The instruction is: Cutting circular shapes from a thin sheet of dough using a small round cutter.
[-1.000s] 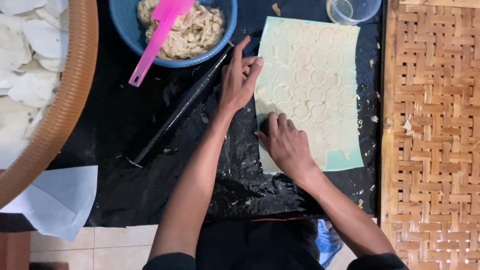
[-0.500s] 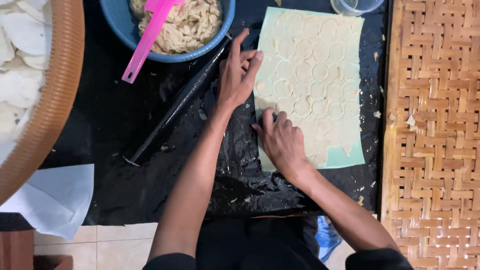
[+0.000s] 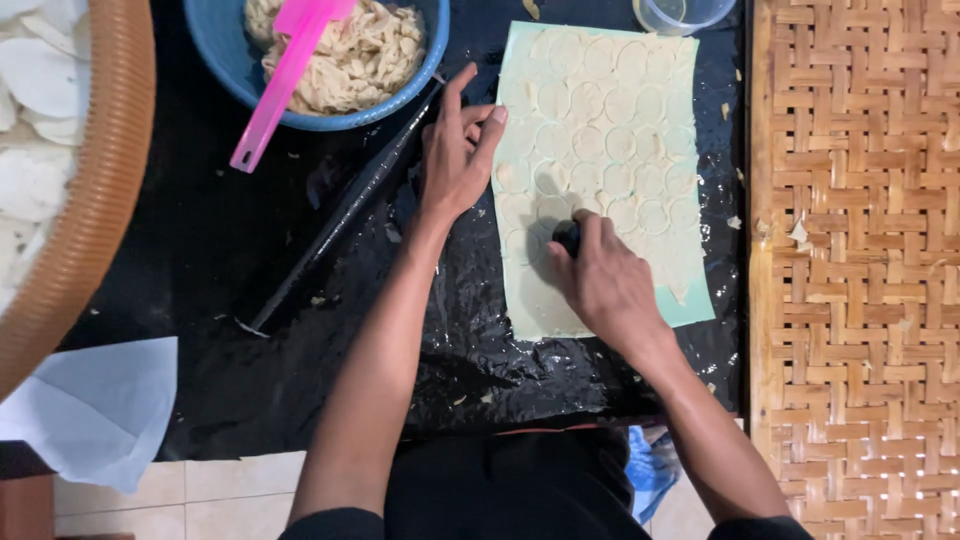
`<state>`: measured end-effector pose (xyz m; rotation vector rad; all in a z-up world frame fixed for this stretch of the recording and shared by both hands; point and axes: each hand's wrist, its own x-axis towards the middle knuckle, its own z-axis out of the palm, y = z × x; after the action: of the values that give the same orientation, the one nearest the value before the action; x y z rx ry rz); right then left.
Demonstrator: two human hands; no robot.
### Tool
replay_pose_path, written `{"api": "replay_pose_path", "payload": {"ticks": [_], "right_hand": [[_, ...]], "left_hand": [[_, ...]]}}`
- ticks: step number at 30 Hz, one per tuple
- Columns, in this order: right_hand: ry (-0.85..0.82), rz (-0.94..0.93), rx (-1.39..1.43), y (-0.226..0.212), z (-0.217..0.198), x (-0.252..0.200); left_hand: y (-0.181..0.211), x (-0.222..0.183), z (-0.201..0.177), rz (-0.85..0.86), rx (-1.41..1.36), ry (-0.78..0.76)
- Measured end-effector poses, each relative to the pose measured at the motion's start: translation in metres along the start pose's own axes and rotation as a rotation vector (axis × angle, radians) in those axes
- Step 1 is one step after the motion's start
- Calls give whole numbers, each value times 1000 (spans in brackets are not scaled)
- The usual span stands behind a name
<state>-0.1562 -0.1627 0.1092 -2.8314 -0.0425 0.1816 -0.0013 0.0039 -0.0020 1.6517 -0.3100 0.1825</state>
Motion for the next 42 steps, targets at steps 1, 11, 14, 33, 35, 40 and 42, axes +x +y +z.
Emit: {"api": "replay_pose_path", "payload": {"ticks": [1,11,14,33,35,40,42], "right_hand": [[-4,1,-2,3,-1,-4],[18,-121,-155,13,19,-2],[-12,-74,-291,1,28,3],[65,-185,-396,14,36,6],[45,-140,-416,11,40,2],[3,-103,-346,11,27,3],[-51,-71,-117,17,10,0]], "left_hand": [[-1,-1,0,-4,-2,1],[-1,0,0,-13,-7,7],[-1,-1,-1,-20,-16,1],[-3,0,-1,0,-7,1],[-2,-3,2,2,-5,0],[-3,-2,0,10,-5,20],[-4,-1,1,11,-12,8]]}}
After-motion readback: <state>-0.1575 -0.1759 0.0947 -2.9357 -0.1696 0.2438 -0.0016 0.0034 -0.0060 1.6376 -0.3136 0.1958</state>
